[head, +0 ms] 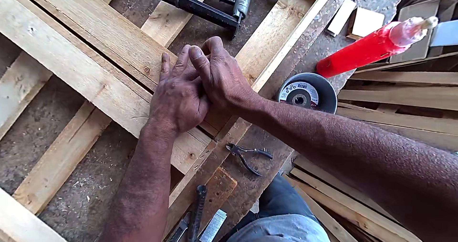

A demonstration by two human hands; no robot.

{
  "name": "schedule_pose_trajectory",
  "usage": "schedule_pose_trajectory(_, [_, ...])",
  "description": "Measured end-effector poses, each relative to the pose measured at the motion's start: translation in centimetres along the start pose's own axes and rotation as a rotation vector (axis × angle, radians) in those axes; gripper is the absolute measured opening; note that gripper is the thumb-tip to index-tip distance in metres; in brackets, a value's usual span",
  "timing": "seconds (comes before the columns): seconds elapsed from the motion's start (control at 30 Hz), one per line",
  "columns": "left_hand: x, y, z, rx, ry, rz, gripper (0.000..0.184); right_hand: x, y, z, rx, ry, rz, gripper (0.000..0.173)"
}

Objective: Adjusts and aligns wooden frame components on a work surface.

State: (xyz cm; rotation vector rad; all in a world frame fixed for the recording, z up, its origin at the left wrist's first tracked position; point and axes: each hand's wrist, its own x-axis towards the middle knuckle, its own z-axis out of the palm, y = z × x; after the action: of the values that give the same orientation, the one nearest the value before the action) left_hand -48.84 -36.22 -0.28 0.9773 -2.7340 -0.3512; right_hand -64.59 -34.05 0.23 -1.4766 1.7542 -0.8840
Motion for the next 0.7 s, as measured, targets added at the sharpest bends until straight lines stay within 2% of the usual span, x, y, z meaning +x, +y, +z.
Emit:
schedule_pose_trajectory(0.1, [0.2,-0.3,0.2,-0.04,0.06,0.036,0.051,-0.3,0.0,-0.2,0.029,0.078,-0.038,0.049])
schedule_pose_trajectory(0.2, [0.2,-0.5,0.6,-0.104,0.178,0.068,0.047,-2.8,0.1,-0.9,0.128,0.223,-0.282,0.043])
schedule_pose_trajectory(0.3, [0.6,-0.6,0.4,-0.144,0.185,0.06,0.046,-5.8,1.2,-3.1,-0.05,0.263,-0.431,0.031])
schedule_pose_trajectory(0.4, [0.2,-0.4,0.3,-0.141,0.141,0.041,0.04,-7.6,3.5,-4.4,-0.197,0.215,-0.339,0.027])
schedule_pose_trajectory(0.47, [0.1,-0.3,0.3,-0.12,0.131,0.045,0.036,-7.0,4.0,-5.6,-0.221,0.172,-0.315,0.025])
schedule_pose_trajectory(0.53, [0.5,-0.7,0.8,-0.084,0.171,0.059,0.036,-4.6,4.1,-7.0,-0.261,0.168,-0.276,0.024])
schedule_pose_trajectory(0.63, [0.4,-1.0,1.5,-0.067,0.213,0.052,0.038,0.1,3.5,-8.8,-0.337,0.115,-0.089,0.027])
schedule_pose_trajectory(0.7, [0.4,-1.0,1.7,-0.066,0.21,0.042,0.037,3.5,3.1,-8.9,-0.374,0.096,-0.027,0.025])
